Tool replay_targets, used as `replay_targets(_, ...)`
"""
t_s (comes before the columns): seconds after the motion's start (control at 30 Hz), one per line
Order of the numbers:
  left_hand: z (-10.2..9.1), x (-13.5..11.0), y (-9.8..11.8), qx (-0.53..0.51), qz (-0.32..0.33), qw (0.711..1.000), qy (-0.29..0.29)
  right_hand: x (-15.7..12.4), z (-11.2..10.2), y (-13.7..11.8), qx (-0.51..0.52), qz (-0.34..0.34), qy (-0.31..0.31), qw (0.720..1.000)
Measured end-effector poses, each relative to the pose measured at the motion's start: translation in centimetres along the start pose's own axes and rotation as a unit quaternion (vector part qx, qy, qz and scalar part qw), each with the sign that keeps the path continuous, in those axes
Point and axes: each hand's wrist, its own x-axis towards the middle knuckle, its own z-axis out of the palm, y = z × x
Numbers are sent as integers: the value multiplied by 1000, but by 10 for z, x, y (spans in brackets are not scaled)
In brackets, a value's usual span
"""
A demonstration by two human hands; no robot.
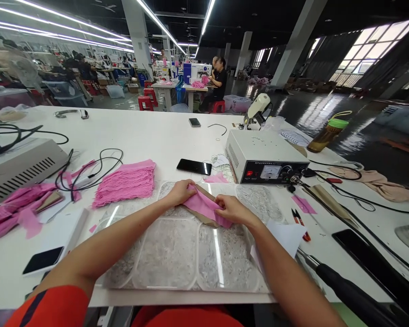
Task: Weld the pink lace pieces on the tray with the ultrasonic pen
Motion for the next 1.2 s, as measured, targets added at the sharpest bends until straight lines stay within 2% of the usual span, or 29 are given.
replay_targets(0.17,-2,-1,2,13,8,1000,-5,8,-4,3,36,15,16,999)
replay_targets(0.33,-5,-2,3,12,-12,1000,13,8,-7,4,81,41,12,996)
replay_targets(0.63,-17,1,10,-43,-27,999,4,9,-10,6,173,88,10,981)
replay_targets(0.97,-10,5,8,-39,-40,998,0,10,-10,4,215,135,-5,967)
replay_targets(1.2,-7,8,4,-35,-39,999,0,8,-4,10,205,98,29,973)
